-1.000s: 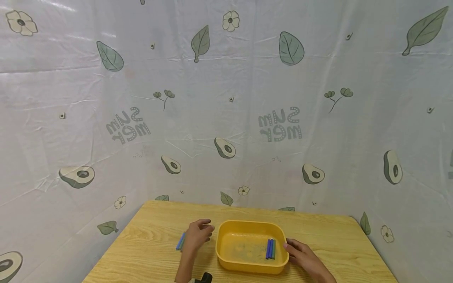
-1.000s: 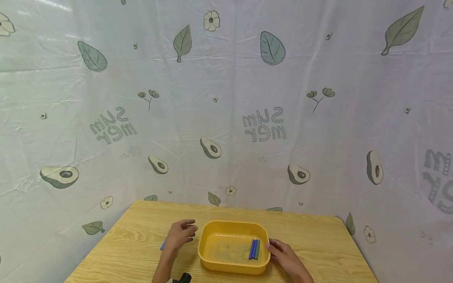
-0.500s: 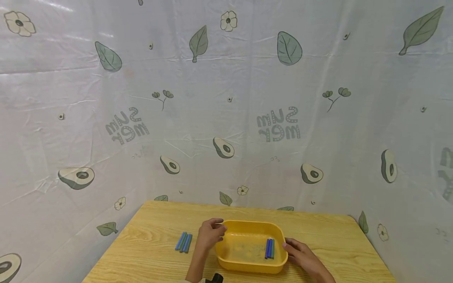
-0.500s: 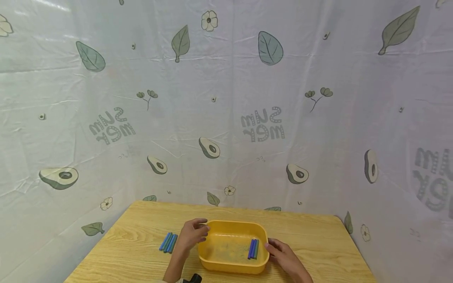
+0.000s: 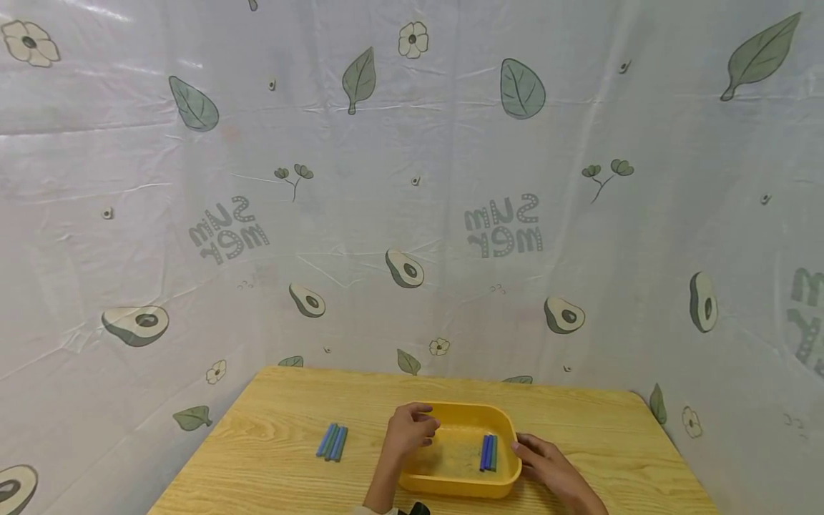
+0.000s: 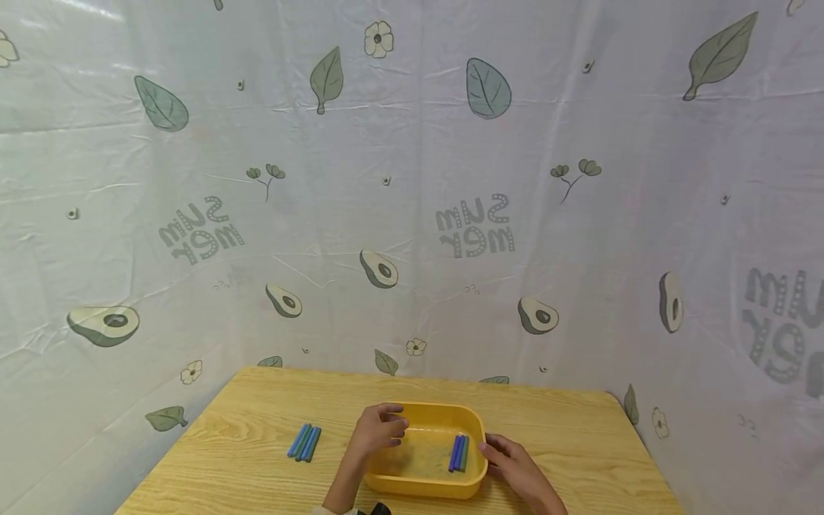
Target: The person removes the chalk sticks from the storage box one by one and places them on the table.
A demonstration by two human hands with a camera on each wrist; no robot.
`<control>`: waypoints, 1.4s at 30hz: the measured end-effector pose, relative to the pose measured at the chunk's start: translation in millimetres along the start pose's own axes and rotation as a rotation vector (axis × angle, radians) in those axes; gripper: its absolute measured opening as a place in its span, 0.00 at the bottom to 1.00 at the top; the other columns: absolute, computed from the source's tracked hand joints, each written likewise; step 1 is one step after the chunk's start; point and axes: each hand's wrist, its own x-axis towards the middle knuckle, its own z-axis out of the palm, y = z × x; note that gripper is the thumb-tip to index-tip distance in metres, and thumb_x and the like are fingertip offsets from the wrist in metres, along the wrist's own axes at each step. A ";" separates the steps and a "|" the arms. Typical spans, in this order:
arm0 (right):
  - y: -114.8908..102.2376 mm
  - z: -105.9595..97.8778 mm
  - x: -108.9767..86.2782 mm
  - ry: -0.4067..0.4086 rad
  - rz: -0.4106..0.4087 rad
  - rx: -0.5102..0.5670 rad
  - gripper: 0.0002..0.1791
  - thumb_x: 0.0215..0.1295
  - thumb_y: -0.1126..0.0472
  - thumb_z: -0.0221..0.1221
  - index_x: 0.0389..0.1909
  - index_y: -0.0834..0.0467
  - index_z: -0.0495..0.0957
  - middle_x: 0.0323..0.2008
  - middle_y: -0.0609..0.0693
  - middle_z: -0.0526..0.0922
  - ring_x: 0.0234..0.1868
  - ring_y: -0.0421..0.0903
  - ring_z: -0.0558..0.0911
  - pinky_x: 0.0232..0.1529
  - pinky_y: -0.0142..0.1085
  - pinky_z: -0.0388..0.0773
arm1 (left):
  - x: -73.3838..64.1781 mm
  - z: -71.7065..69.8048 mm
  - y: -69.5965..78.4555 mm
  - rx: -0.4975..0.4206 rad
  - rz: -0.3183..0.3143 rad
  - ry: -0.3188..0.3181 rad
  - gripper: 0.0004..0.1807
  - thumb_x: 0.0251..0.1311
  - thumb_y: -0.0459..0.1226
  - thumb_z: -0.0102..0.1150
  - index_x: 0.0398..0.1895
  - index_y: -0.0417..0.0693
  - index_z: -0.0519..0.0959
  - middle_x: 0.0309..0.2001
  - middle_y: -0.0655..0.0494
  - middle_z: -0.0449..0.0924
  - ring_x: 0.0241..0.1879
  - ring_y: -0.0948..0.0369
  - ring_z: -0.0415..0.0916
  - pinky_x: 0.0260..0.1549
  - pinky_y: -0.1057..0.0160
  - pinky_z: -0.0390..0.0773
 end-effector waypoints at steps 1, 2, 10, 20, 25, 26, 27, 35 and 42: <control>-0.6 0.2 -0.1 0.002 -0.002 -0.001 0.43 0.87 0.46 0.49 0.79 0.79 0.52 0.76 0.80 0.62 0.70 0.66 0.79 0.63 0.50 0.85 | 0.9 3.0 -0.6 -0.006 0.000 -0.007 0.27 0.67 0.29 0.66 0.67 0.23 0.76 0.43 0.40 0.89 0.35 0.56 0.87 0.33 0.58 0.88; -1.0 0.2 0.2 0.002 -0.003 0.000 0.43 0.87 0.46 0.49 0.80 0.79 0.52 0.76 0.80 0.62 0.70 0.66 0.79 0.63 0.50 0.85 | 1.7 6.0 -1.1 -0.007 0.000 -0.010 0.27 0.67 0.29 0.67 0.66 0.23 0.76 0.42 0.40 0.89 0.35 0.55 0.87 0.33 0.58 0.88; 0.1 0.3 2.0 0.009 -0.006 -0.007 0.41 0.88 0.48 0.48 0.79 0.80 0.52 0.76 0.80 0.62 0.71 0.68 0.78 0.64 0.51 0.84 | 8.6 32.0 -0.7 0.013 -0.052 -0.021 0.24 0.64 0.28 0.70 0.62 0.26 0.81 0.39 0.44 0.91 0.38 0.43 0.90 0.33 0.55 0.90; -0.8 3.8 2.3 0.017 -0.010 -0.019 0.42 0.87 0.47 0.49 0.79 0.80 0.53 0.76 0.81 0.62 0.71 0.69 0.77 0.64 0.51 0.84 | 17.7 59.7 -5.9 0.071 -0.089 -0.053 0.21 0.61 0.28 0.73 0.57 0.27 0.84 0.36 0.46 0.92 0.37 0.46 0.91 0.34 0.54 0.91; -0.6 3.0 1.7 0.013 -0.007 -0.010 0.43 0.87 0.46 0.49 0.79 0.80 0.52 0.76 0.80 0.62 0.71 0.68 0.78 0.63 0.50 0.85 | 20.7 71.4 -10.3 0.093 -0.095 -0.030 0.19 0.58 0.26 0.74 0.53 0.29 0.86 0.33 0.46 0.92 0.34 0.47 0.91 0.31 0.54 0.91; -0.4 2.9 2.1 0.011 -0.006 -0.010 0.43 0.87 0.46 0.49 0.79 0.80 0.52 0.76 0.80 0.62 0.70 0.67 0.79 0.63 0.50 0.85 | 21.0 73.5 -10.9 0.098 -0.097 -0.025 0.18 0.57 0.26 0.74 0.52 0.29 0.86 0.33 0.46 0.91 0.33 0.48 0.91 0.30 0.54 0.91; -0.2 2.5 2.3 0.009 -0.004 -0.008 0.44 0.87 0.46 0.49 0.79 0.80 0.52 0.76 0.80 0.62 0.70 0.67 0.79 0.63 0.50 0.85 | 21.1 75.4 -11.0 0.103 -0.100 -0.019 0.18 0.56 0.26 0.74 0.51 0.30 0.87 0.32 0.47 0.91 0.31 0.49 0.91 0.29 0.55 0.90; 1.9 1.8 3.0 0.007 -0.014 -0.011 0.43 0.88 0.46 0.47 0.79 0.81 0.51 0.76 0.81 0.60 0.71 0.68 0.77 0.64 0.51 0.84 | 22.7 91.2 -14.7 0.207 -0.077 0.001 0.17 0.51 0.28 0.76 0.45 0.31 0.89 0.29 0.50 0.90 0.24 0.61 0.83 0.24 0.61 0.85; -0.8 1.9 0.1 -0.004 -0.027 -0.020 0.43 0.88 0.47 0.46 0.79 0.81 0.51 0.77 0.82 0.59 0.72 0.68 0.77 0.64 0.50 0.84 | 24.8 96.8 -17.4 0.353 -0.060 0.000 0.16 0.50 0.30 0.81 0.43 0.34 0.90 0.33 0.50 0.90 0.29 0.59 0.86 0.30 0.58 0.88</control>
